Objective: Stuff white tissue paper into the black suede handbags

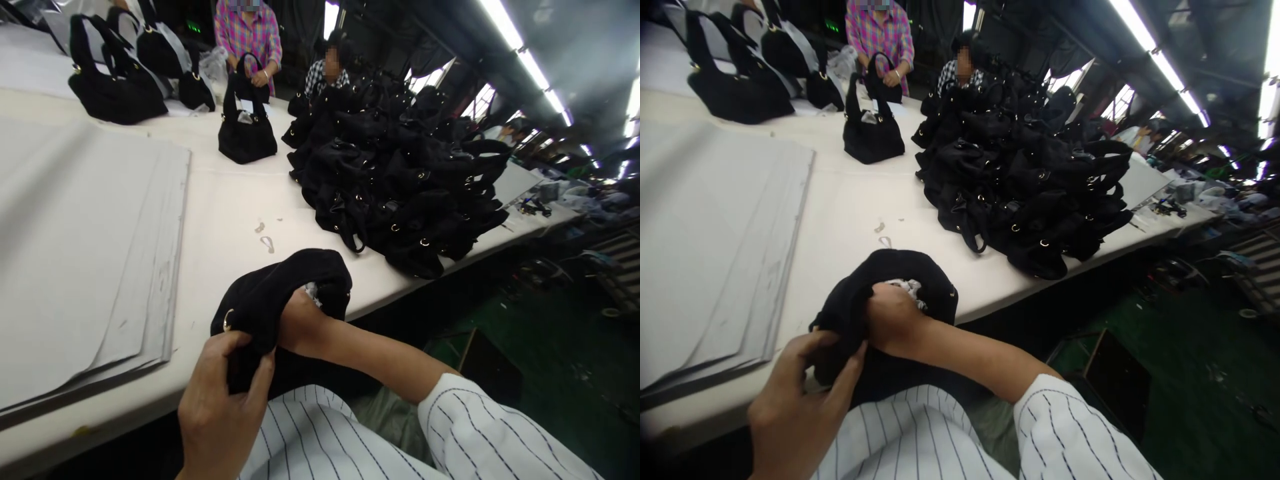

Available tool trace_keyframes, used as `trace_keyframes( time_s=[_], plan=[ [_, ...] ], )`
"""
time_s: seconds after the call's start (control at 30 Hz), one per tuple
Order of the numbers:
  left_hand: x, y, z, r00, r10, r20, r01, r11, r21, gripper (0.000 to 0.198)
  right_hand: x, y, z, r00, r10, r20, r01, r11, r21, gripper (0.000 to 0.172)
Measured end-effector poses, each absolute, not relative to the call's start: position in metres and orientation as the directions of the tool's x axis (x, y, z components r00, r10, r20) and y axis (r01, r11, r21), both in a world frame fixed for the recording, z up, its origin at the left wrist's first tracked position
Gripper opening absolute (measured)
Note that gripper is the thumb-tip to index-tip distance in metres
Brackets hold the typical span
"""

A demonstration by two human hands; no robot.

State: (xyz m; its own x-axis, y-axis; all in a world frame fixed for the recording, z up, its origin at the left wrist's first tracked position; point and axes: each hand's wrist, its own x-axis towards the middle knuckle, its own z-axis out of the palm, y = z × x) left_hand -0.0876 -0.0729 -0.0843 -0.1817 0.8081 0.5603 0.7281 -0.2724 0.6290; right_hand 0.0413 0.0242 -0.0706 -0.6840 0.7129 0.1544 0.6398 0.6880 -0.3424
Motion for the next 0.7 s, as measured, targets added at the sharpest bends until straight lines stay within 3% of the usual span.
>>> trace_keyframes(
  time_s=[0.1, 0.2, 0.43, 0.57, 0.7],
  plan=[
    [-0.093, -0.078, -0.085, -0.215, 0.835, 0.507, 0.707, -0.225, 0.671, 0.021, 0.058, 0.004, -0.049, -0.643, 0.728, 0.239, 0.603, 0.673, -0.428, 0.008],
    [-0.094, -0.079, -0.086, -0.260, 0.851, 0.457, 0.696, -0.163, 0.699, 0.022, 0.067, -0.010, -0.040, -0.570, 0.775, 0.273, 0.653, 0.629, -0.422, 0.014],
    [-0.092, -0.059, -0.070, -0.463, 0.865, 0.191, 0.506, 0.081, 0.859, 0.040, 0.068, 0.009, -0.050, -0.665, 0.738, 0.110, 0.680, 0.660, -0.319, 0.015],
    [-0.095, -0.058, -0.068, -0.441, 0.889, 0.121, 0.477, 0.118, 0.871, 0.044, 0.070, 0.003, -0.056, -0.564, 0.760, 0.324, 0.680, 0.650, -0.339, 0.029],
    [-0.090, -0.063, -0.069, -0.451, 0.866, 0.215, 0.529, 0.066, 0.846, 0.044, 0.068, -0.011, -0.069, -0.470, 0.750, 0.465, 0.763, 0.611, -0.213, 0.039]
  ],
)
